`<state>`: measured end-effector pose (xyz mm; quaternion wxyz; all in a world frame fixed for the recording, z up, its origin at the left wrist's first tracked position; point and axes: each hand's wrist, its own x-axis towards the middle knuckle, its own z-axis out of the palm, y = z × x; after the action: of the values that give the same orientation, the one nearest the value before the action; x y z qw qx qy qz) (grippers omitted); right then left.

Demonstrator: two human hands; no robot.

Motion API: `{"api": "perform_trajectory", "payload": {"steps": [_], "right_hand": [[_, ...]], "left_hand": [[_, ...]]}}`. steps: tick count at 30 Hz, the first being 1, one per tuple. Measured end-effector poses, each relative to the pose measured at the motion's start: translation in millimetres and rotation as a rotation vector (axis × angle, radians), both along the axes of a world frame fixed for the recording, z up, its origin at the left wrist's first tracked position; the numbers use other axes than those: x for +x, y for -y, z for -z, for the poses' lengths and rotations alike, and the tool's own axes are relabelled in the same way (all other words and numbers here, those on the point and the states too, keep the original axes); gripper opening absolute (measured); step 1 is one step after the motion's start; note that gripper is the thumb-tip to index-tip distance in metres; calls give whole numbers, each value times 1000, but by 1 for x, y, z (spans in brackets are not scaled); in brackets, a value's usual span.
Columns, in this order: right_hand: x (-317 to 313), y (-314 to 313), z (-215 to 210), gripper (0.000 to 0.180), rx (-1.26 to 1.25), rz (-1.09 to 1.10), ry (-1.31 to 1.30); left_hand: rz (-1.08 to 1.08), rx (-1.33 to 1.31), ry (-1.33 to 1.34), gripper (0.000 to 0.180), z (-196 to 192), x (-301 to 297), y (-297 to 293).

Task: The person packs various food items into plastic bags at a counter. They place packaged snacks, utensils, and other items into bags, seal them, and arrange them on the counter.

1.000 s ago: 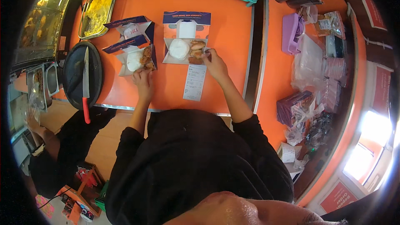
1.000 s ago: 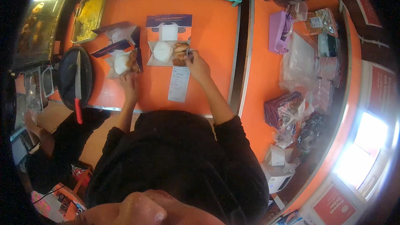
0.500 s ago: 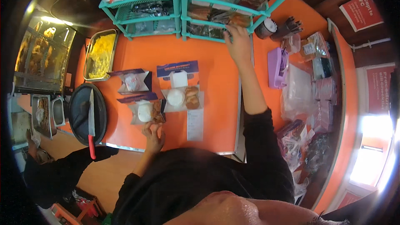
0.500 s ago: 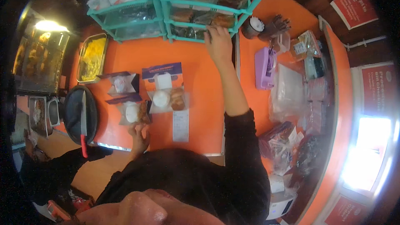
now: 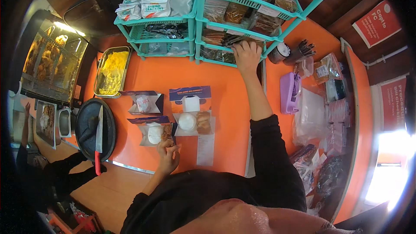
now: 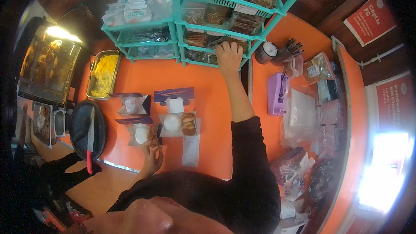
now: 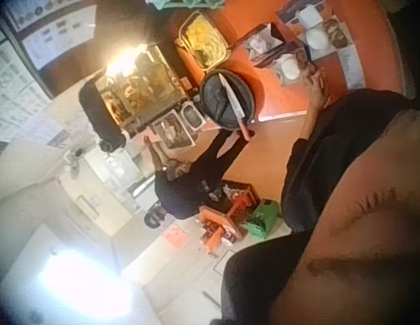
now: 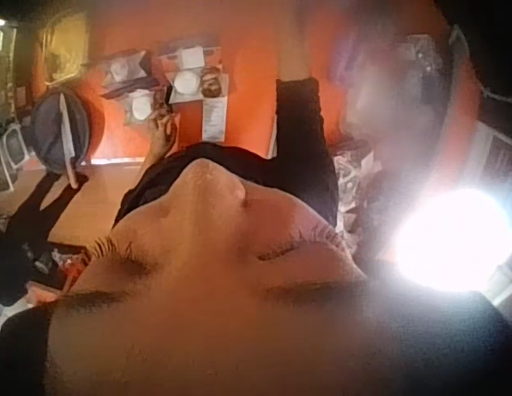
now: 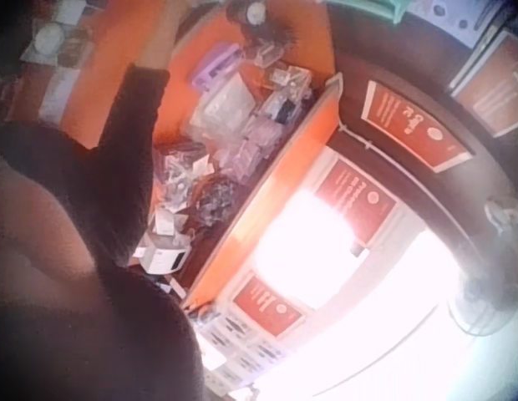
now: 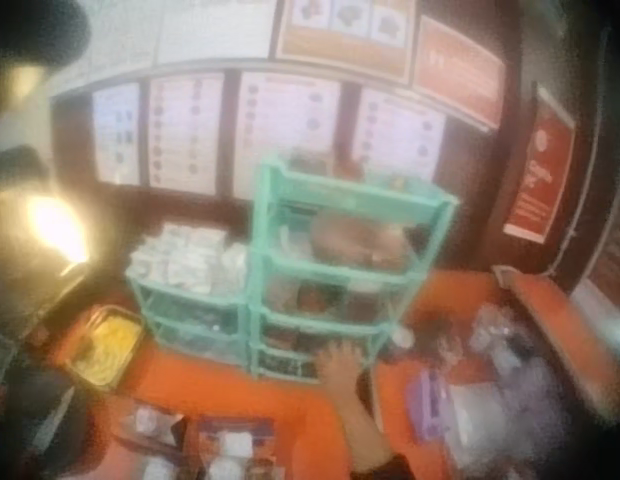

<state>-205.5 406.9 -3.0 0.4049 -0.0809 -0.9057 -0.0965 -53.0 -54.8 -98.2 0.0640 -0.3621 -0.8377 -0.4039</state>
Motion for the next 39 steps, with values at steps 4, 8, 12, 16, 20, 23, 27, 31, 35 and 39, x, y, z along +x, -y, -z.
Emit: {"api": "perform_trajectory", "payload": {"steps": [4,8,12,16,20,23,27,31,35,39], "right_hand": [[1,-4,3,13,108,-91,-69],[5,-5,-4,12,146,-120,-47],[40,32,-44,10,-117,-259,-142],[119,133,-39,9,-948,-493,202],[166,219,23,7,-1550,-592,473],[173,232,30,13,-1639,-550,212],[162,217,53,22,-841,-450,378],[167,208,72,31,-248,-472,832],[142,186,77,47,-763,-194,536],[111,197,68,58,-1092,64,262]], "left_hand": [[43,29,-19,52,-6,-10,-8],[68,119,18,50,-8,-18,-17],[31,282,237,53,-10,-24,-21],[131,692,770,68,-57,-38,-50],[223,726,1263,53,-50,-29,-38],[42,522,1142,27,-25,-22,-5],[-345,311,428,34,-23,-32,33],[-166,-400,-57,41,-9,-43,34],[139,-274,136,54,-6,-44,19],[134,104,233,66,-23,-59,-68]]}}
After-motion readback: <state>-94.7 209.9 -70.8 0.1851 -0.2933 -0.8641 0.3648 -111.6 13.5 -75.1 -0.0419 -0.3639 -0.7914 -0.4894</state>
